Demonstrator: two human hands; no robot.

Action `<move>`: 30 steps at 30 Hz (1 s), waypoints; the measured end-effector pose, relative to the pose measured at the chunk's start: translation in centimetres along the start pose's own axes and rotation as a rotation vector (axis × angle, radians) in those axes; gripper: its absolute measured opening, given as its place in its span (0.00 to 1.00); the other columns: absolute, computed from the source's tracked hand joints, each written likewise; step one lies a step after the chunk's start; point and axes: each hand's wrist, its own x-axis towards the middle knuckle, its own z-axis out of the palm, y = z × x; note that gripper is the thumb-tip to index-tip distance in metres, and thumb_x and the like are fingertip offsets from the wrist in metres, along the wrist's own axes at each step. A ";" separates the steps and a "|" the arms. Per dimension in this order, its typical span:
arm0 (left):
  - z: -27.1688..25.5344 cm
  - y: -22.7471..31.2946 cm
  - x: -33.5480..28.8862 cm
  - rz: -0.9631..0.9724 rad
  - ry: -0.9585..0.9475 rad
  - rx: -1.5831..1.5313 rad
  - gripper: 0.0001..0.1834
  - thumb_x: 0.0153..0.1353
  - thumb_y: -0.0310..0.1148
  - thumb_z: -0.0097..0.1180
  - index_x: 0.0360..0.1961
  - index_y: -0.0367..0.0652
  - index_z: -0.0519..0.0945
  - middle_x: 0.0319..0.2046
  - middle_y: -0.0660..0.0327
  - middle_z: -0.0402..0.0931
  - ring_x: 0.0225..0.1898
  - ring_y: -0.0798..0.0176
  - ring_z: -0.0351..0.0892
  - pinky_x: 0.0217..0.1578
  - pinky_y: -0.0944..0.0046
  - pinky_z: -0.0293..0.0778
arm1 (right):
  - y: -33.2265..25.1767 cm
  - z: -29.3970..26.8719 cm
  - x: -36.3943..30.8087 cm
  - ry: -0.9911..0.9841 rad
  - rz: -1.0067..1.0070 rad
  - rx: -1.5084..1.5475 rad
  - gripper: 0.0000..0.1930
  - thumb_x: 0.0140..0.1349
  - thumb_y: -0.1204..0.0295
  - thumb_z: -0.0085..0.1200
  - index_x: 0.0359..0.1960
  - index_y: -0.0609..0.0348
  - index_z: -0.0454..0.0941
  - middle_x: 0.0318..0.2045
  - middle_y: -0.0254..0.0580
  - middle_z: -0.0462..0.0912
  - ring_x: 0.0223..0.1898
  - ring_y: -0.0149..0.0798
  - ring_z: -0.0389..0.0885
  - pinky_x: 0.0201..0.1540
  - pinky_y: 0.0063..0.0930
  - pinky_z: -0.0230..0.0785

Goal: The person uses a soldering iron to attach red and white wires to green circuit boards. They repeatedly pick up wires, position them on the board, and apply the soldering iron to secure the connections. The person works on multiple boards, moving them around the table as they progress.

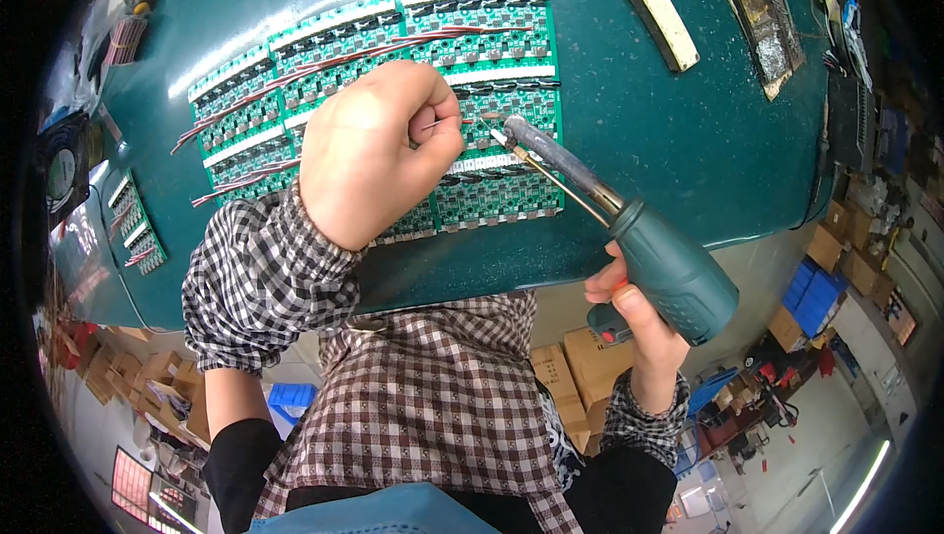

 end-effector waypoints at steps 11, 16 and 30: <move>0.0 0.0 0.0 -0.022 0.004 -0.001 0.04 0.44 0.24 0.56 0.21 0.42 0.73 0.19 0.62 0.69 0.22 0.59 0.72 0.24 0.62 0.69 | -0.8 0.0 0.4 -0.032 -0.025 -0.020 0.24 0.53 0.66 0.60 0.44 0.77 0.72 0.27 0.46 0.79 0.27 0.39 0.80 0.31 0.29 0.77; 0.1 -0.1 0.0 -0.023 0.008 0.004 0.04 0.44 0.24 0.56 0.21 0.42 0.73 0.19 0.62 0.69 0.21 0.60 0.72 0.23 0.63 0.69 | -0.7 -0.4 0.6 -0.072 -0.029 -0.057 0.23 0.53 0.67 0.60 0.44 0.77 0.72 0.27 0.46 0.79 0.27 0.38 0.80 0.31 0.29 0.76; 0.1 -0.1 0.0 -0.010 0.027 -0.002 0.04 0.44 0.23 0.55 0.21 0.42 0.73 0.18 0.62 0.68 0.21 0.60 0.71 0.23 0.63 0.69 | -1.1 -0.1 0.7 -0.078 -0.049 -0.044 0.23 0.53 0.69 0.59 0.45 0.76 0.72 0.26 0.46 0.79 0.26 0.38 0.79 0.32 0.29 0.75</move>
